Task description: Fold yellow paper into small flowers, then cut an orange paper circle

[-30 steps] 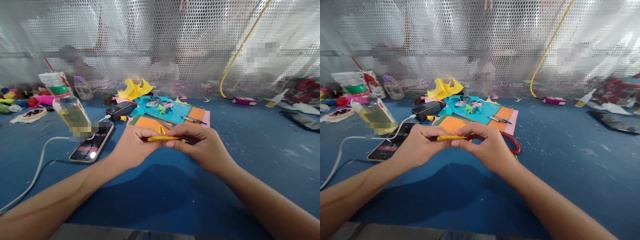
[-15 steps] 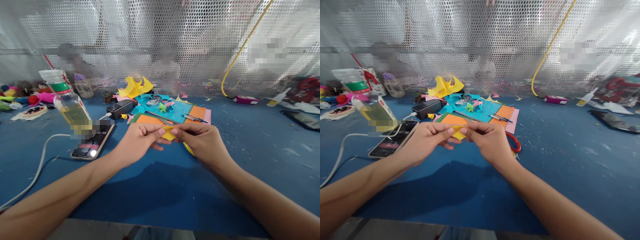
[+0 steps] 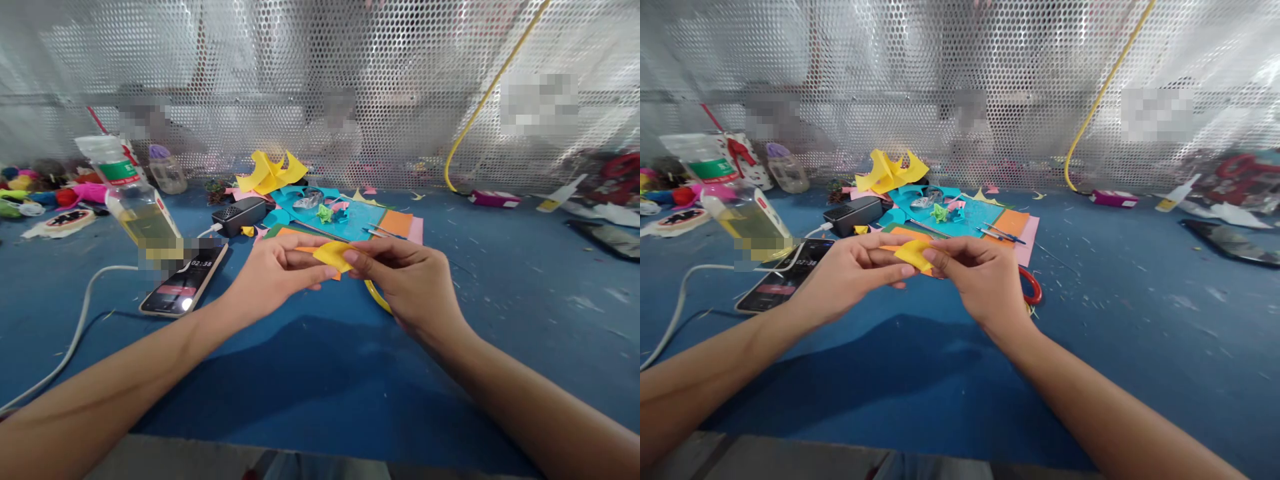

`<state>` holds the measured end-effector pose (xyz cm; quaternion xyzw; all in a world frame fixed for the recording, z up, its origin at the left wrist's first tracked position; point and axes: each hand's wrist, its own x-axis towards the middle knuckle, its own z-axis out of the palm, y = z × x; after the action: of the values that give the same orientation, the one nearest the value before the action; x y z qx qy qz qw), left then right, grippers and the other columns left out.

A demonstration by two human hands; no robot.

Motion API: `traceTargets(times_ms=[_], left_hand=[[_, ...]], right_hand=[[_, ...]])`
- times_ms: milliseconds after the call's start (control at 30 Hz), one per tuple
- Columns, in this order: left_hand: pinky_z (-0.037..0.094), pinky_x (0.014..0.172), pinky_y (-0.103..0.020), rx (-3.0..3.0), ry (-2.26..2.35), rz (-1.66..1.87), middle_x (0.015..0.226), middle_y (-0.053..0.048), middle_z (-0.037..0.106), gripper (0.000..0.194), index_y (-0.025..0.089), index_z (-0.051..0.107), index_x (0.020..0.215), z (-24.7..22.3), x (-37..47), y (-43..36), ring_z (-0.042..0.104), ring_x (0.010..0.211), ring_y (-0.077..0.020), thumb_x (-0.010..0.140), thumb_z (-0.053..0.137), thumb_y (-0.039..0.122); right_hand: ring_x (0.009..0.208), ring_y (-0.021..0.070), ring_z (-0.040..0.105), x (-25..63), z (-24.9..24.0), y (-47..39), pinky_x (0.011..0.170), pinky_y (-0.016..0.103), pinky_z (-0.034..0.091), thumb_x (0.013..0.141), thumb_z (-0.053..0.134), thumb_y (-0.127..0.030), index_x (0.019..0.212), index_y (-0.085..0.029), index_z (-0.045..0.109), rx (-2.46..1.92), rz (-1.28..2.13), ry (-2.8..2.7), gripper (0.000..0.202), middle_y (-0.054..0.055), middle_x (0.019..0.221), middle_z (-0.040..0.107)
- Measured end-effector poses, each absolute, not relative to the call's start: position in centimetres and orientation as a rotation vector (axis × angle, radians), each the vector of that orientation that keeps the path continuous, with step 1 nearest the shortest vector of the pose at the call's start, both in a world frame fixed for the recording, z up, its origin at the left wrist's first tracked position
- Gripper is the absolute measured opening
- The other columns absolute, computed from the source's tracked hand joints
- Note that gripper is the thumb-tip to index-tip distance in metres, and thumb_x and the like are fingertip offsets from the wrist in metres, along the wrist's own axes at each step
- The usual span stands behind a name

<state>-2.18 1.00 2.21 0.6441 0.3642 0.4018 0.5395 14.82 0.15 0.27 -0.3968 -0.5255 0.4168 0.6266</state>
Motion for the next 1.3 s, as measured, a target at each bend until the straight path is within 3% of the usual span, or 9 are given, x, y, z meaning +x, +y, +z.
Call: traceTargets(times_ms=[200, 367, 500, 733, 900, 1067, 1300], left_hand=[[0.056, 0.060, -0.021, 1.512, 0.928, 1.120, 0.082, -0.005, 0.072, 0.032, 0.014, 0.061, 0.101, 1.4, -2.0, 1.3, 0.067, 0.075, -0.0153, 0.072, 0.068, 0.026], [0.053, 0.058, -0.019, 1.563, 0.987, 1.149, 0.078, -0.004, 0.071, 0.028, 0.013, 0.061, 0.098, 1.3, -2.1, 1.4, 0.064, 0.062, -0.0105, 0.073, 0.066, 0.024], [0.053, 0.056, -0.020, 1.713, 1.043, 1.106, 0.075, -0.002, 0.069, 0.018, 0.014, 0.062, 0.089, 1.3, -2.1, 1.4, 0.062, 0.060, -0.0101, 0.075, 0.062, 0.024], [0.051, 0.056, -0.021, 1.710, 0.961, 1.080, 0.076, -0.001, 0.066, 0.020, 0.015, 0.062, 0.086, 0.5, -2.1, 1.7, 0.061, 0.064, -0.0108, 0.071, 0.067, 0.028], [0.050, 0.058, -0.023, 1.478, 0.950, 0.945, 0.072, -0.002, 0.066, 0.024, 0.013, 0.061, 0.088, 0.0, -1.7, 1.7, 0.060, 0.062, -0.0099, 0.067, 0.069, 0.019], [0.048, 0.057, -0.022, 1.401, 0.953, 0.848, 0.065, 0.000, 0.064, 0.023, 0.012, 0.060, 0.087, -1.0, -1.5, 1.9, 0.057, 0.056, -0.0080, 0.066, 0.069, 0.016], [0.045, 0.057, -0.022, 1.447, 0.980, 0.854, 0.067, -0.001, 0.065, 0.022, 0.013, 0.060, 0.088, -1.2, -1.7, 2.1, 0.056, 0.057, -0.0083, 0.068, 0.068, 0.019]], right_hand=[[0.056, 0.0105, 0.062, 14.8, -0.4, 0.8, 0.057, 0.024, 0.056, 0.059, 0.077, -0.027, 0.070, -0.020, 0.066, -0.943, 0.971, -1.262, 0.018, -0.002, 0.062, 0.064], [0.061, 0.0106, 0.060, 14.5, -0.8, 0.7, 0.055, 0.023, 0.051, 0.062, 0.075, -0.031, 0.085, -0.017, 0.059, -0.995, 1.068, -1.438, 0.032, 0.000, 0.073, 0.063], [0.056, 0.0092, 0.055, 14.4, -0.8, 0.4, 0.052, 0.022, 0.047, 0.072, 0.065, -0.038, 0.080, -0.016, 0.060, -1.035, 1.022, -1.546, 0.025, 0.000, 0.070, 0.061], [0.052, 0.0096, 0.052, 14.8, -0.8, 0.5, 0.050, 0.022, 0.043, 0.073, 0.064, -0.040, 0.074, -0.017, 0.063, -1.064, 0.920, -1.608, 0.023, 0.000, 0.065, 0.061], [0.051, 0.0091, 0.051, 15.5, -0.4, 1.0, 0.046, 0.021, 0.039, 0.073, 0.063, -0.038, 0.071, -0.018, 0.064, -1.134, 0.919, -1.744, 0.021, -0.001, 0.062, 0.061], [0.054, 0.0098, 0.054, 15.9, -0.2, 1.4, 0.049, 0.021, 0.041, 0.069, 0.067, -0.034, 0.074, -0.018, 0.067, -1.188, 1.130, -1.792, 0.017, -0.001, 0.063, 0.064], [0.063, 0.0123, 0.059, 16.1, -0.4, 1.5, 0.058, 0.024, 0.046, 0.071, 0.066, -0.032, 0.075, -0.018, 0.065, -1.136, 1.092, -1.856, 0.015, 0.000, 0.068, 0.065]])
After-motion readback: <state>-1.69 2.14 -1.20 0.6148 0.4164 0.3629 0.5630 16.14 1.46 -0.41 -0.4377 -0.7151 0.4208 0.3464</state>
